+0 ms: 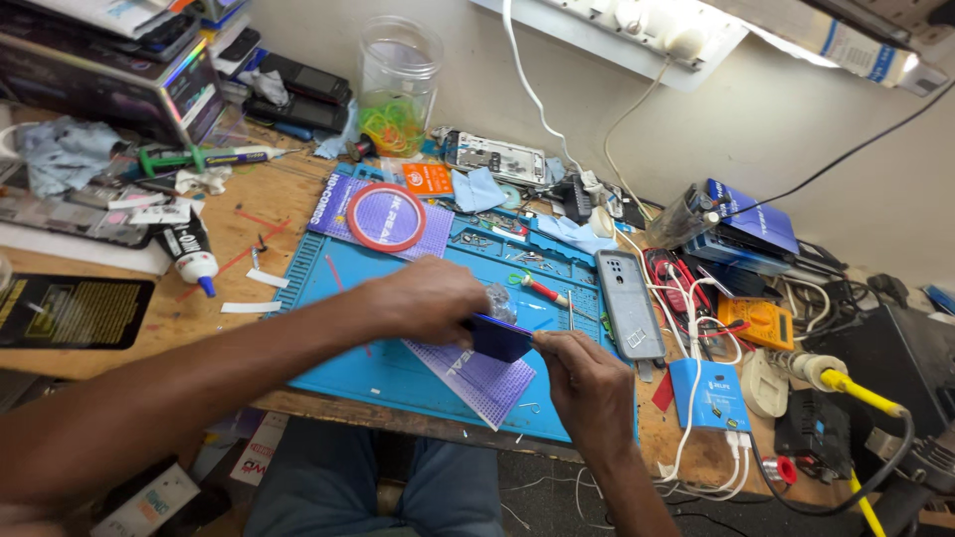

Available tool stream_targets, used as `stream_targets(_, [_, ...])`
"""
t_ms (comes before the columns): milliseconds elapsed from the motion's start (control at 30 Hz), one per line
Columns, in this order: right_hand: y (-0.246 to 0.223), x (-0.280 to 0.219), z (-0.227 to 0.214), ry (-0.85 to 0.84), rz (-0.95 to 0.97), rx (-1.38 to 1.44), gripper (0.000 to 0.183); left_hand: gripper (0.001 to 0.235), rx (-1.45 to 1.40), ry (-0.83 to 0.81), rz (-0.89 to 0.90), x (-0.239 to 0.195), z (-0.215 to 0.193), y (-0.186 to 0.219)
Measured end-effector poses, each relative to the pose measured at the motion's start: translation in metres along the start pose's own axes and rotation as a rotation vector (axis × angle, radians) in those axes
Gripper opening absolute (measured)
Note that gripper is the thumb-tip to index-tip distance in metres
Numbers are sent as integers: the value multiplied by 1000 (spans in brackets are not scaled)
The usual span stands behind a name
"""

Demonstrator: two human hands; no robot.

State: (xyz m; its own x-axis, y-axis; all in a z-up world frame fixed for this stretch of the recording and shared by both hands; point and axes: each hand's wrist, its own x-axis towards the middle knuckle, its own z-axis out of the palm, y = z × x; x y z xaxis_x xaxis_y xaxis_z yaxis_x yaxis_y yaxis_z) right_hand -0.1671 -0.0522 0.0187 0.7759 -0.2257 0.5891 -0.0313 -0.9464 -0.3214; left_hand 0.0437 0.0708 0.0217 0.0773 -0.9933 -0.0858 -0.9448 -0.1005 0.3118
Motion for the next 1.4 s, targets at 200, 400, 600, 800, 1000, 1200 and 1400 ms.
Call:
stream_targets(200, [-6,3,-1,-18,-65,-115,8,32,-1105,375,64,-46,53,-48])
stream_targets(400, [-7,14,8,-18,-182,-200,11,28,-1241,381,-37,-42,86,-56])
stream_targets(600, [-2,17,12,-13,-174,-139,8,31,-1214,411,-78,-47,80,-51])
stream_targets(800, [-3,24,21,-38,-106,13,9,30,-1113,427,-35,-51,73,-48])
stream_targets(1000, [-10,28,27,-42,-185,-77,10,30,-1215,439,9,-51,74,-47])
stream_targets(1200, [-25,29,38,-37,-201,-19,11,28,-1226,448,68,-52,78,-47])
stream_targets(1400, [-45,38,51,-54,-283,9,13,31,-1103,521,135,-57,77,-48])
